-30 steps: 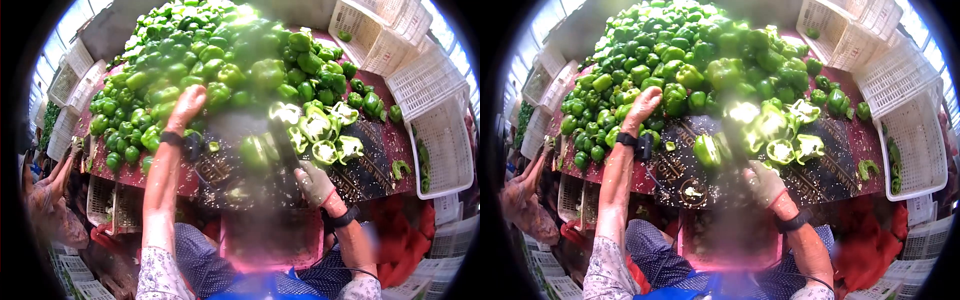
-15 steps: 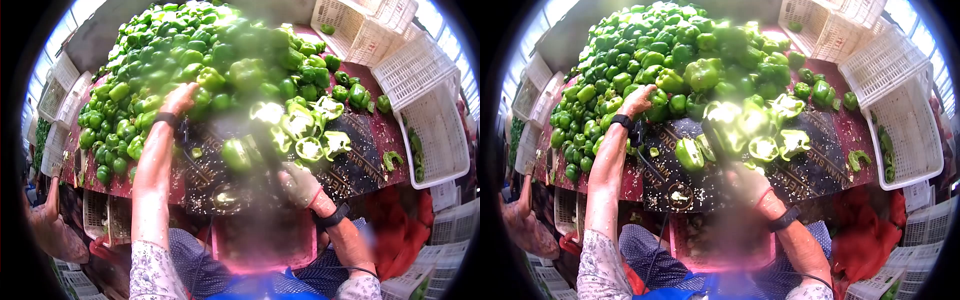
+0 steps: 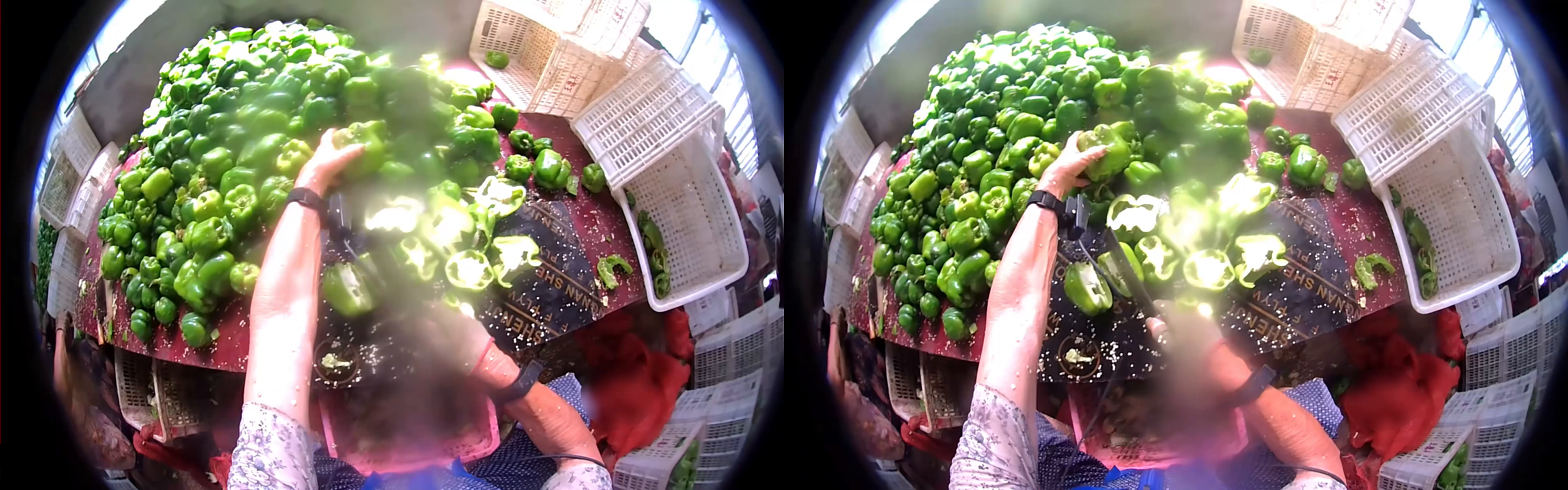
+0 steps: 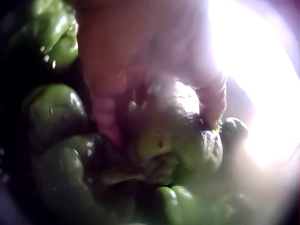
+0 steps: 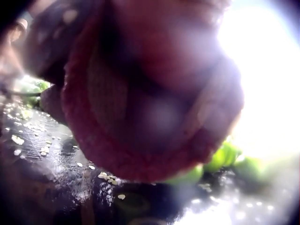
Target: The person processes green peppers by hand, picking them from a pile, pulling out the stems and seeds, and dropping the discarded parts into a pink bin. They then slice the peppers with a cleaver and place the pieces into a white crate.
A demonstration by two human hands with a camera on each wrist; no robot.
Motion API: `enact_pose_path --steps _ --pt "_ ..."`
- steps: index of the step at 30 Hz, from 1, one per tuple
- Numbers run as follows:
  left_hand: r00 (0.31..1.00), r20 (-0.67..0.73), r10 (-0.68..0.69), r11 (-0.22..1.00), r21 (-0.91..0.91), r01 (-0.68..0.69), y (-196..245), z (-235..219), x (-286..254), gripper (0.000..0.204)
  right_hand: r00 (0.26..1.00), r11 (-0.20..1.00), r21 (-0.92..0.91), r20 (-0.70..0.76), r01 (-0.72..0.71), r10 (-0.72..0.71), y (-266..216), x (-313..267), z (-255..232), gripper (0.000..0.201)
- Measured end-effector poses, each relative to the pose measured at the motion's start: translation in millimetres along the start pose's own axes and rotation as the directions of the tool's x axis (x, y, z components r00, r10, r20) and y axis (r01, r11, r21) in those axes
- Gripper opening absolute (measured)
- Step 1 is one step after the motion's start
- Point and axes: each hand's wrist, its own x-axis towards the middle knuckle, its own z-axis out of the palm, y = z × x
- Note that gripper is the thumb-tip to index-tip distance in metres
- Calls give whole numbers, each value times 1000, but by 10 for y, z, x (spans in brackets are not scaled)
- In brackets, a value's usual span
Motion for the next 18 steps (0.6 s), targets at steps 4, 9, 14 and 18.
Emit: enact_pose_path --steps 4,9,14,18 --pt "988 46 -145 981 -120 150 -100 -153 217 77 998 992 -118 45 43 -38 183 10 101 39" --pt "997 66 -36 972 -229 50 -91 91 58 78 987 987 -50 37 155 -154 -87 11 -39 29" --pt "994 109 -2 938 -344 39 -29 131 38 62 1000 984 -178 -14 0 -3 -254 -67 -121 42" --pt "977 207 57 753 -651 94 -116 172 -1 49 999 997 -71 25 -19 21 -108 -75 -40 42"
